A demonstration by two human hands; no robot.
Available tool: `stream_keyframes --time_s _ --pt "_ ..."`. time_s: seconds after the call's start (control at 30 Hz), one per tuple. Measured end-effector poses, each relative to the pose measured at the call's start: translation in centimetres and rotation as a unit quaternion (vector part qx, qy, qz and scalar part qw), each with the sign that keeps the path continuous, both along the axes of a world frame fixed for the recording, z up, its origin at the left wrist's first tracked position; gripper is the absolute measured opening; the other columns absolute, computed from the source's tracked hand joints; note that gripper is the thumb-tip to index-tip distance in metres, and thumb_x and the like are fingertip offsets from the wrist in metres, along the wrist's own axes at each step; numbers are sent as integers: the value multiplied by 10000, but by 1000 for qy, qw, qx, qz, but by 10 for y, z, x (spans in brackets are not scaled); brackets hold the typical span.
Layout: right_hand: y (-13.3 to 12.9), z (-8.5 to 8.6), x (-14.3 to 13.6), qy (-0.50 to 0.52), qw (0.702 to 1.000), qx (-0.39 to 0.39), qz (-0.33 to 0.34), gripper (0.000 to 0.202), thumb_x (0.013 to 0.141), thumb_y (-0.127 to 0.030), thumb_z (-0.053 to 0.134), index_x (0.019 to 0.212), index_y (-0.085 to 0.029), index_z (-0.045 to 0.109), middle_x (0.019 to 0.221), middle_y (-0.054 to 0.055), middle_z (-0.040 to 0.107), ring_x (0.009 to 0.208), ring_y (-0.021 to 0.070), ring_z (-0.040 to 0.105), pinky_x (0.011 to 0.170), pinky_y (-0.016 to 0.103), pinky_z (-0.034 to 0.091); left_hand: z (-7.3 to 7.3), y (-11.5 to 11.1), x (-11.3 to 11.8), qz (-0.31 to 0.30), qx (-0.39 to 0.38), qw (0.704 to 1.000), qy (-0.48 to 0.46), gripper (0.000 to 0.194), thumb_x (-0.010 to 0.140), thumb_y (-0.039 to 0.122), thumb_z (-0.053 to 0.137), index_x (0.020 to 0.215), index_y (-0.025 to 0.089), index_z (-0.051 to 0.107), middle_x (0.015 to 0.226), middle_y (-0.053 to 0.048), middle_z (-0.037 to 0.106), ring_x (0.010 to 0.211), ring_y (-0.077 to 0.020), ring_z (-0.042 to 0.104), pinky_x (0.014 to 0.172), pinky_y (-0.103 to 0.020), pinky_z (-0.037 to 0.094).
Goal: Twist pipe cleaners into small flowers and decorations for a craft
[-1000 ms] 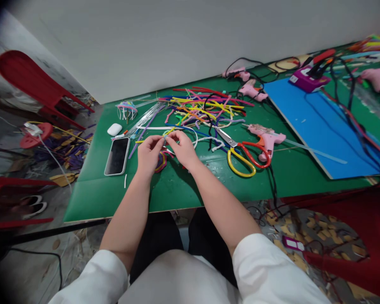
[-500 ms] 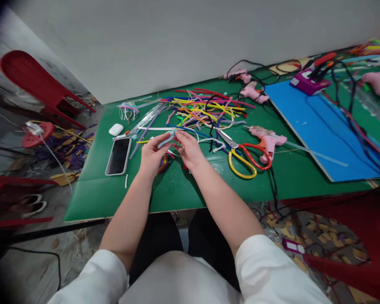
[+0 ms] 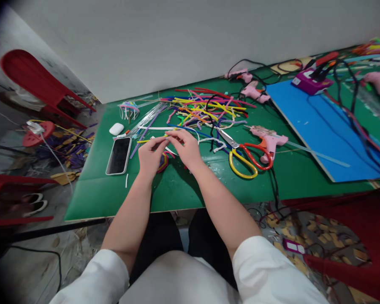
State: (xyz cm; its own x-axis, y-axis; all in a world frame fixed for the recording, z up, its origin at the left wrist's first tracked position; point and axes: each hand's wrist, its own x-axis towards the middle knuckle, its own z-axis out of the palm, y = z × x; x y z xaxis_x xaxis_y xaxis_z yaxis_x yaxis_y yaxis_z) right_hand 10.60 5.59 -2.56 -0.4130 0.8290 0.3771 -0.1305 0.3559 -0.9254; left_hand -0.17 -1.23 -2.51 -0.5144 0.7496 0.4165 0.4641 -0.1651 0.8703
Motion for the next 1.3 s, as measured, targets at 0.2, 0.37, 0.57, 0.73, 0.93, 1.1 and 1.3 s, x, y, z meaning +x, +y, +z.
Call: stream_keyframes --time_s 0.2,0.37,0.57,0.73,0.93,1.1,1.3 --pt "5 -5 -1 32 989 -144 12 111 693 -276 653 771 -206 691 742 0 670 633 115 582 579 261 483 0 1 -1 -26 3 992 -123 277 686 258 695 951 206 630 750 3 687 697 -128 657 683 -257 522" --pt "6 -8 -4 128 946 -296 42 182 623 -306 712 764 -200 665 730 -19 660 627 96 614 598 242 523 -3 6 2 -70 20 973 -217 459 641 264 733 1054 227 536 822 -5 680 783 -143 657 714 -274 520" --pt "-2 -3 -4 93 953 -279 72 174 631 -306 708 758 -201 650 721 -13 669 679 133 647 625 272 538 -5 5 3 -31 12 987 -160 166 698 263 677 833 171 646 831 -28 681 777 -148 643 719 -289 517" --pt "-4 -3 -3 20 986 -156 54 177 702 -346 636 783 -190 657 757 15 663 740 159 629 620 284 519 -2 1 -1 12 33 998 -52 116 743 238 635 843 203 683 852 -20 684 822 -143 634 756 -289 513" --pt "2 -7 -3 -2 989 -139 54 199 709 -363 603 765 -176 644 727 9 621 675 134 564 546 254 494 -3 0 -2 3 50 998 23 184 759 238 628 937 237 673 970 -23 673 876 -139 627 815 -304 509" --pt "1 -6 -3 12 986 -157 53 151 704 -336 597 746 -192 612 715 -6 596 666 124 549 530 235 477 -4 0 2 14 29 999 -33 329 730 266 665 1053 242 611 885 -16 673 799 -125 644 771 -275 526" --pt "1 -6 -3 6 985 -162 63 130 699 -314 590 732 -189 587 677 -19 568 629 103 522 525 217 460 -3 -2 4 23 25 999 -17 361 729 260 664 1079 247 576 846 -5 659 788 -124 639 735 -254 522"
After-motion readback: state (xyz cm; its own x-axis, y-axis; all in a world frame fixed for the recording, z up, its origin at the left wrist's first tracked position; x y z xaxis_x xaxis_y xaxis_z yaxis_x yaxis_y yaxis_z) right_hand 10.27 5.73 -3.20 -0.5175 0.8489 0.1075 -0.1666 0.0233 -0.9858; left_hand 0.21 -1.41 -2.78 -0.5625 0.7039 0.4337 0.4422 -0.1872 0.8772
